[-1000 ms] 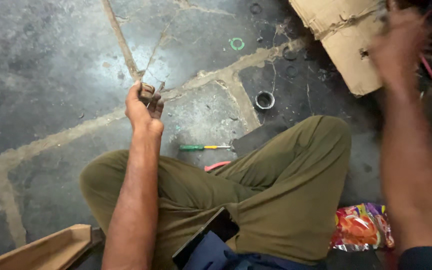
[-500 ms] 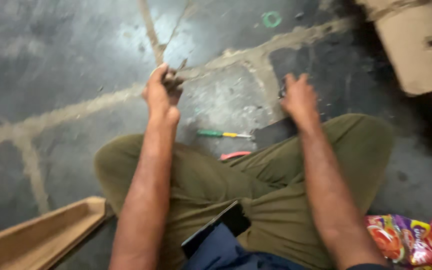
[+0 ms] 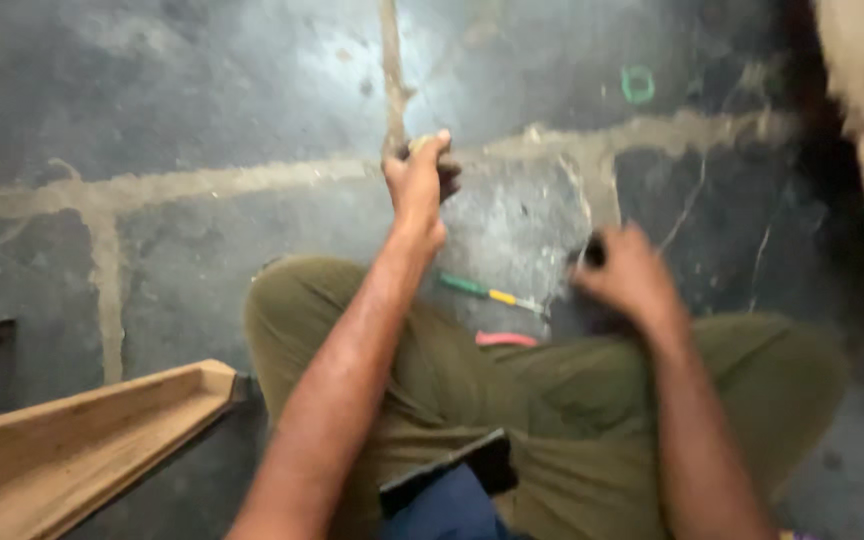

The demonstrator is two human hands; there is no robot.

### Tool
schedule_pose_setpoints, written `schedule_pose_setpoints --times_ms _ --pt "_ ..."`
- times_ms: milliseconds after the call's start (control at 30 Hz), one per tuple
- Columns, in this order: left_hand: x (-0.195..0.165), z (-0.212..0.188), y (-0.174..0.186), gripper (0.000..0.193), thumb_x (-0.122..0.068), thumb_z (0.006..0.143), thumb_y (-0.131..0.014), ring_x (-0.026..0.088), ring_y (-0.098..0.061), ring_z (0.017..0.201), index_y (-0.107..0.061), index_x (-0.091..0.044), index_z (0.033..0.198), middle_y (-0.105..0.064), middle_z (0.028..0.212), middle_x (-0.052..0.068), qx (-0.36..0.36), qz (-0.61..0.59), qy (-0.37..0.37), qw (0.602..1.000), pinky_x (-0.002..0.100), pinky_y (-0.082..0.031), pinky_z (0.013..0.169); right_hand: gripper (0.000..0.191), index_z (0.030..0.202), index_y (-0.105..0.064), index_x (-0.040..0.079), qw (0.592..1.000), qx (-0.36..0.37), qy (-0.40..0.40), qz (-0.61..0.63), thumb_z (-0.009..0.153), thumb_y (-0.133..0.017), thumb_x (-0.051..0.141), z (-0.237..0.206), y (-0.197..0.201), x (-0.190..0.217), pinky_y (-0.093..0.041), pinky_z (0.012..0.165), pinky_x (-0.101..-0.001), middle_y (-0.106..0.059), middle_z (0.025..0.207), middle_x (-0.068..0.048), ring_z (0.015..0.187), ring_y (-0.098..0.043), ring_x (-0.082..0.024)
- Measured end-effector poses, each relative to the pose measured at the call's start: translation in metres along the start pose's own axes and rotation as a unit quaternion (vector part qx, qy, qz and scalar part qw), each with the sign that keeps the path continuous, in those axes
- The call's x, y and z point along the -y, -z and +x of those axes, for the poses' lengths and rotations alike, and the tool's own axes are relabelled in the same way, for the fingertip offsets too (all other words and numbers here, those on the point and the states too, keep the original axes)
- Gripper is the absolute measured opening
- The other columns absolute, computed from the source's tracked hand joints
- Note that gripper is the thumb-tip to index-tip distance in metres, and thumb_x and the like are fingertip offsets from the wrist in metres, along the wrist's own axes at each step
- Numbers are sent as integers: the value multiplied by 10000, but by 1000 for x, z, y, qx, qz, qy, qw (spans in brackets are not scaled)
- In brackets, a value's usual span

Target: The person sits on the floor and uses a hammer and metal rod to repeatedly strike a small metal cylinder. They then insert a white ring into the cylinder and continue to hammer it into place.

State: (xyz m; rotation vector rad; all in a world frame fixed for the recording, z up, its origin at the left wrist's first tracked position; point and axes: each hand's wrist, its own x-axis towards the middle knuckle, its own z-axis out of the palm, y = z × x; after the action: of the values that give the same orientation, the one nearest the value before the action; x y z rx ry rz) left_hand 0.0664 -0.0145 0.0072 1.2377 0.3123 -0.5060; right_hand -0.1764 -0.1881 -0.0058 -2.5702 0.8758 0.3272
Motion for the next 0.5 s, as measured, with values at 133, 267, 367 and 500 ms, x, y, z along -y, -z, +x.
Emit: schedule_pose_setpoints --times_ms 133,267,367,500 --pt "1 9 1 356 -247 841 -785 133 -605 556 -569 -61 1055 -614 735 20 -45 -63 -29 997 287 -484 470 635 1240 -636 110 997 74 34 3 721 -815 430 -16 -53 -13 -539 939 -475 -645 1235 -169 1135 -639 -375" --pt "4 13 -2 421 -241 841 -771 121 -605 617 -507 -85 1130 -608 814 25 -108 -141 -13 984 283 -510 505 689 1243 -682 144 991 111 77 11 640 -880 410 -26 -52 7 -542 917 -449 -689 1171 -138 1099 -665 -342" --pt "3 16 -5 472 -227 828 -761 105 -598 656 -488 -99 1191 -615 877 25 -170 -146 -55 973 286 -499 512 619 1188 -734 161 972 185 147 -10 613 -875 343 -11 38 79 -576 903 -416 -756 1100 -95 1037 -730 -273" --pt "1 18 -3 480 -228 817 -764 118 -593 628 -506 -103 1202 -627 830 39 -204 -137 -38 969 298 -503 521 621 1236 -687 151 965 -21 220 -140 667 -841 346 110 221 170 -561 900 -448 -735 1133 -108 1054 -707 -290"
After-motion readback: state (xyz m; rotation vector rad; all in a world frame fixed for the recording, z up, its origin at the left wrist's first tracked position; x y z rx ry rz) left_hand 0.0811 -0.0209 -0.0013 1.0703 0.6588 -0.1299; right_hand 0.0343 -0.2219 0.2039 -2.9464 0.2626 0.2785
